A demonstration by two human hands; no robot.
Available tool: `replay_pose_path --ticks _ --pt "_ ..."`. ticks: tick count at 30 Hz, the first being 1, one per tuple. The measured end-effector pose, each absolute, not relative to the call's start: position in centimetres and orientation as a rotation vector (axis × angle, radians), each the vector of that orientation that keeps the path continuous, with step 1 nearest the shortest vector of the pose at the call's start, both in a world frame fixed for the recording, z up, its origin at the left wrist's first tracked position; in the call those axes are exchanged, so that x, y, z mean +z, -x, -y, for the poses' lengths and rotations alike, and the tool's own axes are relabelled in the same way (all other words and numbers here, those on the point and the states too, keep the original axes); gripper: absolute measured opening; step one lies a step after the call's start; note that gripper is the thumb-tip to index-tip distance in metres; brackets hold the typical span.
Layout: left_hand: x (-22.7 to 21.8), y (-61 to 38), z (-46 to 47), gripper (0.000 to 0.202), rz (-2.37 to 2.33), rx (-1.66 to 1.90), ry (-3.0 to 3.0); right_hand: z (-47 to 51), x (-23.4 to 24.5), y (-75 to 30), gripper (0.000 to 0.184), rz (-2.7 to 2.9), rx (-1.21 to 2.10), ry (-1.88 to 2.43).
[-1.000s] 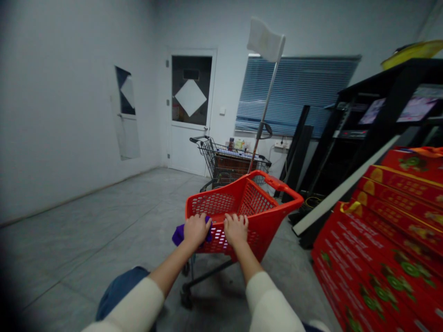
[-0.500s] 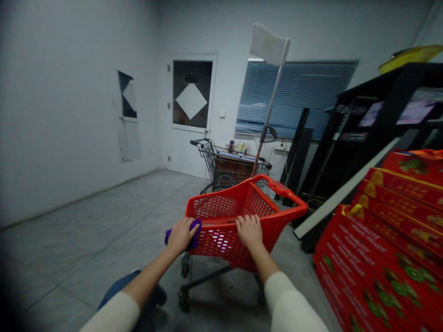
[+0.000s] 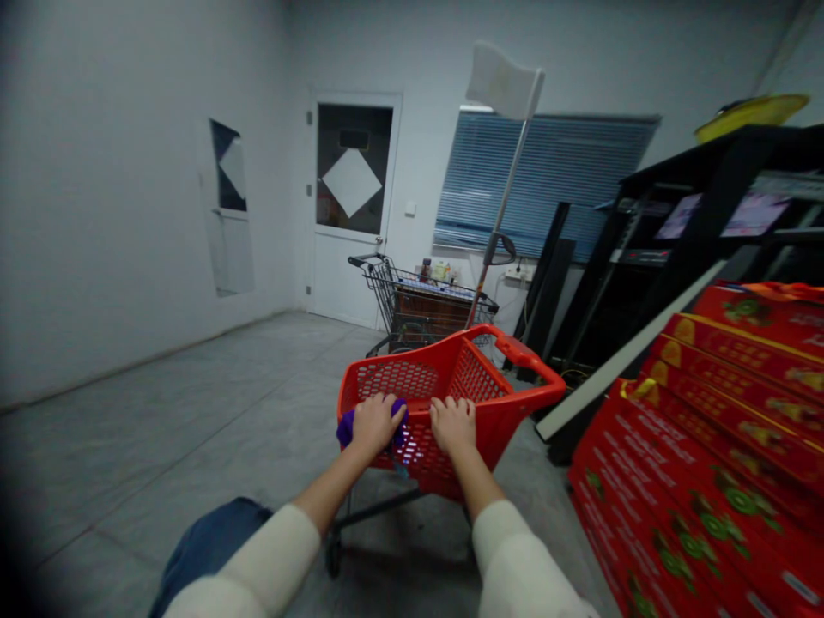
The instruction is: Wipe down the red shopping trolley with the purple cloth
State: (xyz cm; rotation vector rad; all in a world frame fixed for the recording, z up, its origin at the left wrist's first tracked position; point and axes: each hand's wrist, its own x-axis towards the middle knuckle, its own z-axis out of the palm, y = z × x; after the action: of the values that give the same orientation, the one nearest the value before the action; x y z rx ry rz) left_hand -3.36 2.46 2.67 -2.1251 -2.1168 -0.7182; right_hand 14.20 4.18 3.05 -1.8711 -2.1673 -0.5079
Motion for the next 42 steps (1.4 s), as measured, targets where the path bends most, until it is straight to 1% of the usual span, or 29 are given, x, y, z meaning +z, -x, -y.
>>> replay_pose_path --ticks 6,9,13,17,20,24,28,31,35,39,42 --pt "1.3 9.1 -2.3 0.041 2.129 -0.707 2.061 -4.2 2.8 -13.9 0.042 2.136 -0.49 1.85" --pt "1.0 10.0 -2.5 0.042 2.191 -0.723 1.987 -4.1 2.9 -13.6 0.041 2.118 -0.487 1.851" --pt "1.5 7.0 -3.0 0.042 2.269 -0.728 1.882 -4.3 2.9 -13.6 0.041 2.118 -0.458 1.883" --pt "2.5 2.3 -3.4 0.042 2.202 -0.731 1.986 -4.3 3.0 -13.9 0.04 2.119 -0.474 1.872" --pt "2.8 1.2 -3.5 0.042 2.136 -0.742 2.071 -4.2 3.0 -14.1 0.039 2.123 -0.483 1.859" --pt "2.2 4.3 -3.2 0.043 2.066 -0.716 2.147 -4.2 2.9 -14.1 0.04 2.123 -0.491 1.837" --pt "1.5 8.8 -2.7 0.041 2.126 -0.694 2.104 -4.3 2.8 -13.9 0.04 2.111 -0.477 1.841" --pt "1.3 9.7 -2.7 0.041 2.144 -0.697 2.054 -4.4 2.7 -13.8 0.039 2.1 -0.475 1.855" --pt "1.7 6.3 -3.1 0.042 2.207 -0.68 1.938 -4.3 2.8 -13.9 0.039 2.106 -0.493 1.863" --pt "2.6 1.3 -3.4 0.042 2.16 -0.69 2.033 -4.0 2.9 -14.2 0.039 2.109 -0.524 1.864" --pt "2.9 -0.4 -3.4 0.043 2.114 -0.703 2.099 -3.9 2.9 -14.3 0.039 2.101 -0.537 1.863"
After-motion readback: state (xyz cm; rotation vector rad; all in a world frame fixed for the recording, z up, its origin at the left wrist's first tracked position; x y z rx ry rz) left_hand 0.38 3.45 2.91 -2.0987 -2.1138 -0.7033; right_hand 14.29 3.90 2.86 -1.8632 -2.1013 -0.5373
